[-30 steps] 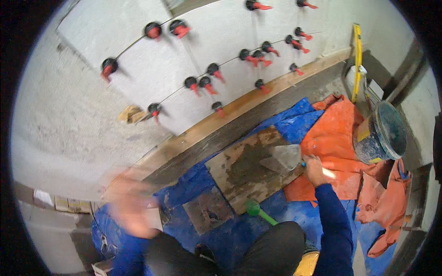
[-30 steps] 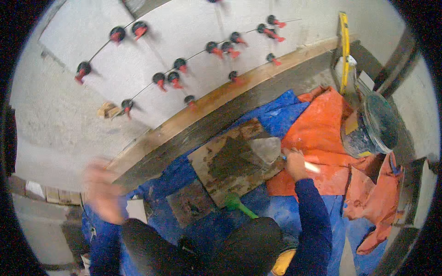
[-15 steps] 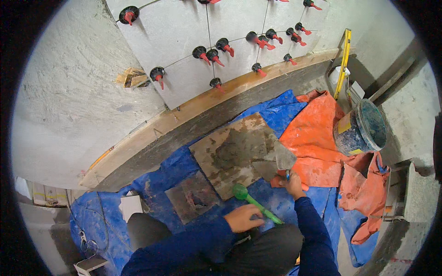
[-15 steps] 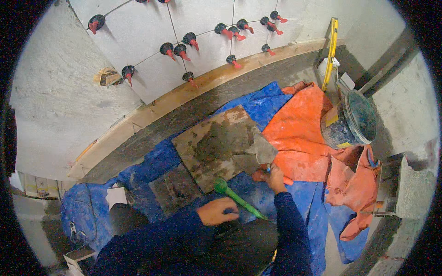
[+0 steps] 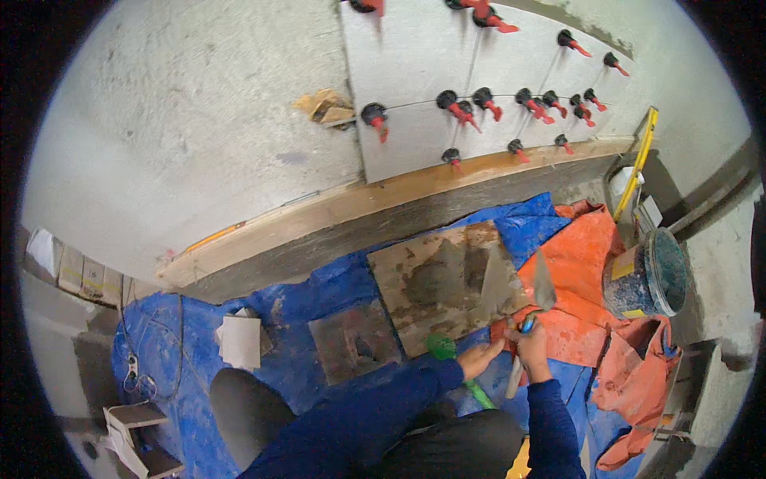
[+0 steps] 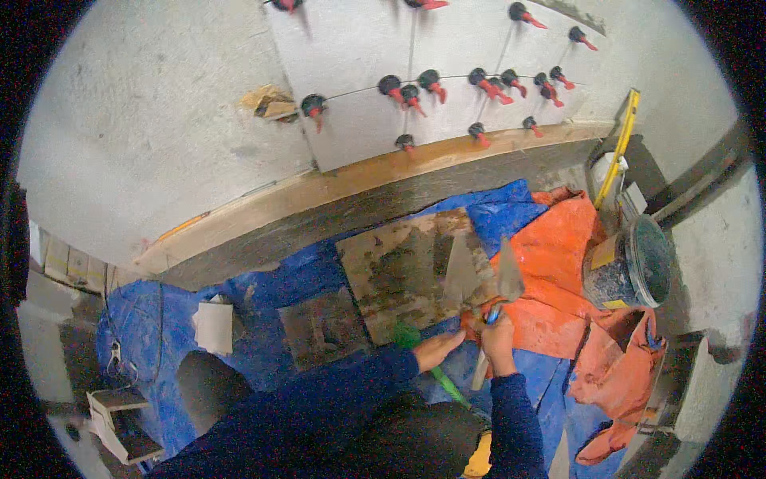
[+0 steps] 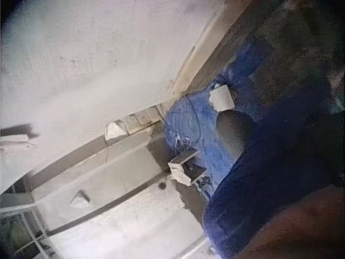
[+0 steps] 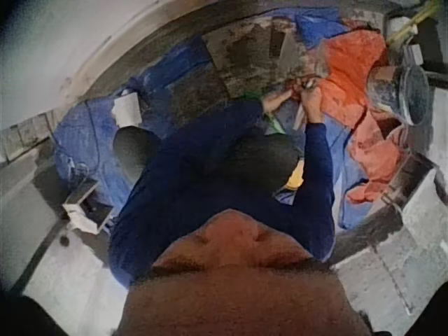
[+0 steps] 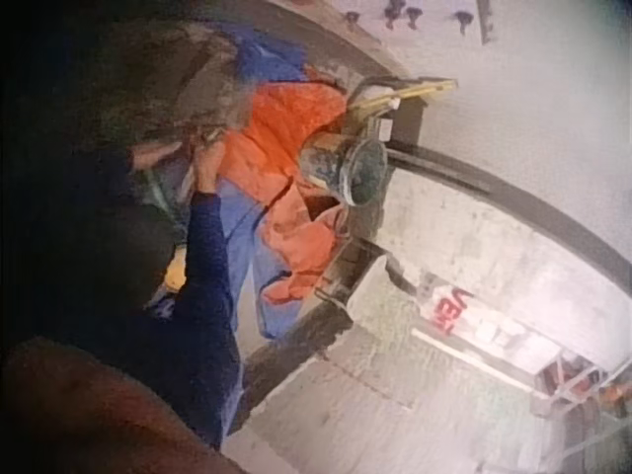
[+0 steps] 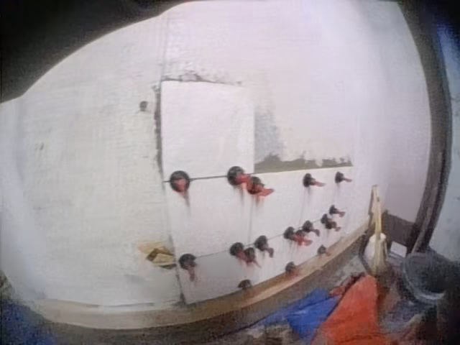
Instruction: The person installs white ceramic tiles on a wall using tile leveling clips and spacers. They apply adhesive with a trowel, position tiles, tap them with a rubber mallet, and clean excess adhesive from the surface.
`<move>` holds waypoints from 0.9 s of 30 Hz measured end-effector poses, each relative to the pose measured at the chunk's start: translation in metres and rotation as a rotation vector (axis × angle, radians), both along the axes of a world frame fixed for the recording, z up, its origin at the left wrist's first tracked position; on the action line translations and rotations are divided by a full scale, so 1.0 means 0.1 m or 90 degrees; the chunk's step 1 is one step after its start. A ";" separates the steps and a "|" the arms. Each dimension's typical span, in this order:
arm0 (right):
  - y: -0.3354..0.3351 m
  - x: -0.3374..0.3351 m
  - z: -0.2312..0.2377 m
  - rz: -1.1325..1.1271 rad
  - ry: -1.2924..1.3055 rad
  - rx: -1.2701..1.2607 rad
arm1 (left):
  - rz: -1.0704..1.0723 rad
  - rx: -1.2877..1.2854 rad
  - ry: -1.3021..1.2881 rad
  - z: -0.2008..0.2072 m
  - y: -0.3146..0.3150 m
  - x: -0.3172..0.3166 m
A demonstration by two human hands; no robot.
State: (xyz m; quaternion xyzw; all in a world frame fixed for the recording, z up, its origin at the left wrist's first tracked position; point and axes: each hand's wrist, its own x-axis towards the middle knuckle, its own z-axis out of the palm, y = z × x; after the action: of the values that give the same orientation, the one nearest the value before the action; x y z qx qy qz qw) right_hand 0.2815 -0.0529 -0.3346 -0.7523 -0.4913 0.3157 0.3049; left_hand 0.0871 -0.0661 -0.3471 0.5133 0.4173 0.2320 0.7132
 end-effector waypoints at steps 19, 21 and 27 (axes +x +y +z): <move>0.20 -1.00 0.22 0.214 -0.384 0.108 | 0.090 -0.016 0.253 0.45 0.24 -1.59; 0.24 -1.06 -0.02 0.232 -0.378 0.028 | 0.059 0.068 0.355 0.40 0.12 -1.54; -0.34 -0.86 -0.02 0.291 -0.337 -0.128 | 0.140 0.157 0.467 0.46 0.20 -1.61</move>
State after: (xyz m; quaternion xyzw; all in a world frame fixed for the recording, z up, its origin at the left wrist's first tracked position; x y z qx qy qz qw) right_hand 0.1955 -0.0867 -0.3367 -0.7047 -0.6755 0.2165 0.0133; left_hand -0.0736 -0.0465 -0.3012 0.5958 0.6660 0.1565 0.4208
